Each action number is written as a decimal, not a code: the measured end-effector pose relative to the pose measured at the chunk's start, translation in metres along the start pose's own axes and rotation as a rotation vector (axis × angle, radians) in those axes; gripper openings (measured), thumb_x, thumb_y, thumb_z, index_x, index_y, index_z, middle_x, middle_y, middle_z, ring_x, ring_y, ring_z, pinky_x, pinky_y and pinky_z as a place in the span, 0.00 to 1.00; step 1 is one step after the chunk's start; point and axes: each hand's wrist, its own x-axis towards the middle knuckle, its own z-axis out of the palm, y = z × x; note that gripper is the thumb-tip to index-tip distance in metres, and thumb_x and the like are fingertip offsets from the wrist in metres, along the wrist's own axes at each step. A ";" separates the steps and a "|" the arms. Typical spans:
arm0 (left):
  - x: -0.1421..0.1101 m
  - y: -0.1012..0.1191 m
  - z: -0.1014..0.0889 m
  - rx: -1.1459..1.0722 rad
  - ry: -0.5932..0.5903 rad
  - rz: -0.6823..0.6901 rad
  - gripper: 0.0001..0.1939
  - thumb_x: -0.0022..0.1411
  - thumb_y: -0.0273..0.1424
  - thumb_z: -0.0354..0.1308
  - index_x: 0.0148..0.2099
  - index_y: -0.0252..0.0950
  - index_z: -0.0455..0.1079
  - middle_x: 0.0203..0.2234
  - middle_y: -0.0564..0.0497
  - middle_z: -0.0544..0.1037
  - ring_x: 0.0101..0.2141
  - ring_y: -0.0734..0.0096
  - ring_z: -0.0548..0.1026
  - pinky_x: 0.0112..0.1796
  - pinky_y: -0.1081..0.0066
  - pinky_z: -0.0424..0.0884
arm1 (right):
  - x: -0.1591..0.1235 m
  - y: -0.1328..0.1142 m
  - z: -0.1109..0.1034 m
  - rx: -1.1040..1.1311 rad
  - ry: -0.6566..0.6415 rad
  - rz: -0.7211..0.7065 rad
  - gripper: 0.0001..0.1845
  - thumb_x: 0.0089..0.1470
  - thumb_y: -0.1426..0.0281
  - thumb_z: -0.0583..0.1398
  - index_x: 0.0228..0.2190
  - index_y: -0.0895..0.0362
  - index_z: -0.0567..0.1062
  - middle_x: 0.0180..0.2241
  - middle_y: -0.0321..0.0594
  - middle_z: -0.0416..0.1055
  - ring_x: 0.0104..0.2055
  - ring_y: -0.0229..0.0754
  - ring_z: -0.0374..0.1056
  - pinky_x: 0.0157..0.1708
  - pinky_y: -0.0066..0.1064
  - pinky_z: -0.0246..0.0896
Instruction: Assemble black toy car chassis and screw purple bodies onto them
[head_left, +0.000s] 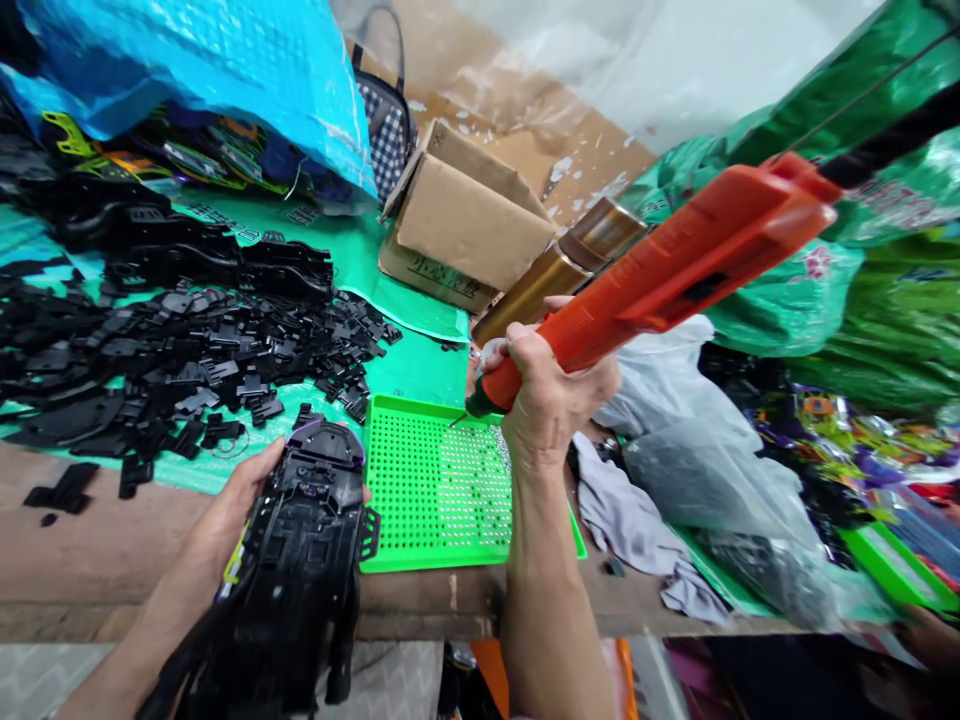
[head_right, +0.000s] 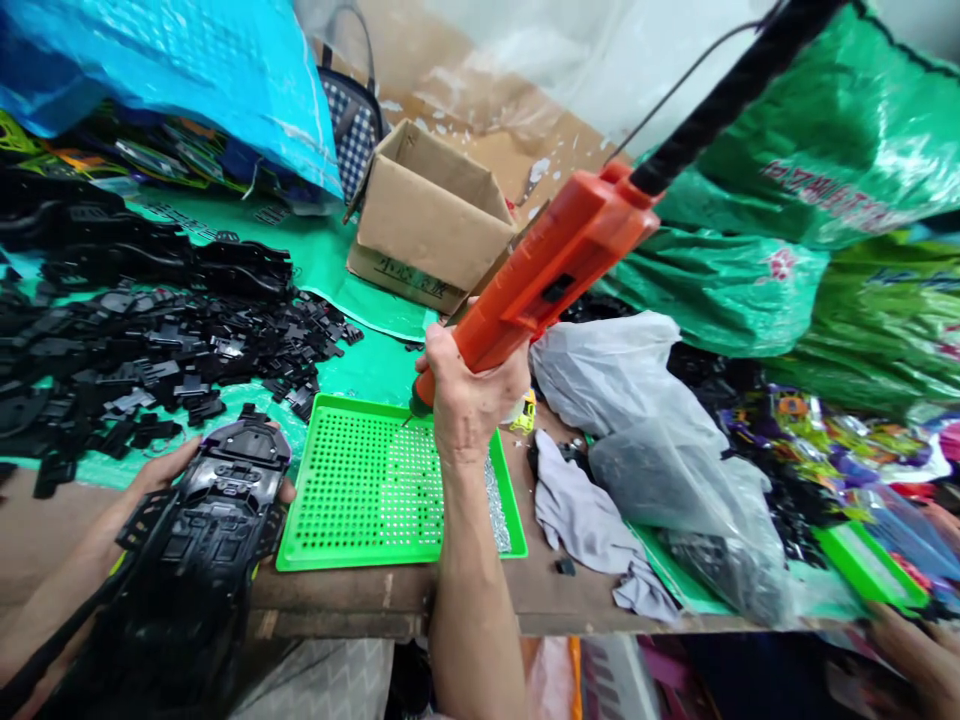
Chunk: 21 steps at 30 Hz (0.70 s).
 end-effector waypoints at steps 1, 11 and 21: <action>-0.001 0.002 0.001 0.000 0.029 -0.021 0.22 0.64 0.41 0.48 0.52 0.35 0.72 0.31 0.54 0.83 0.44 0.59 0.79 0.41 0.66 0.74 | 0.000 0.000 0.000 -0.028 -0.005 0.005 0.20 0.42 0.63 0.67 0.37 0.55 0.69 0.21 0.25 0.69 0.16 0.36 0.67 0.18 0.30 0.65; 0.007 0.006 -0.013 0.037 -0.074 -0.116 0.26 0.62 0.44 0.51 0.56 0.35 0.69 0.39 0.48 0.83 0.47 0.57 0.77 0.40 0.67 0.76 | -0.002 -0.003 0.006 -0.125 0.042 -0.025 0.17 0.42 0.62 0.67 0.31 0.54 0.67 0.21 0.25 0.69 0.17 0.36 0.67 0.19 0.31 0.66; 0.001 0.002 -0.004 0.005 0.037 -0.022 0.23 0.63 0.44 0.49 0.46 0.34 0.76 0.38 0.51 0.83 0.50 0.56 0.74 0.40 0.67 0.74 | -0.008 -0.001 0.004 -0.134 0.028 -0.036 0.19 0.44 0.61 0.66 0.36 0.54 0.69 0.21 0.25 0.68 0.18 0.36 0.68 0.21 0.32 0.68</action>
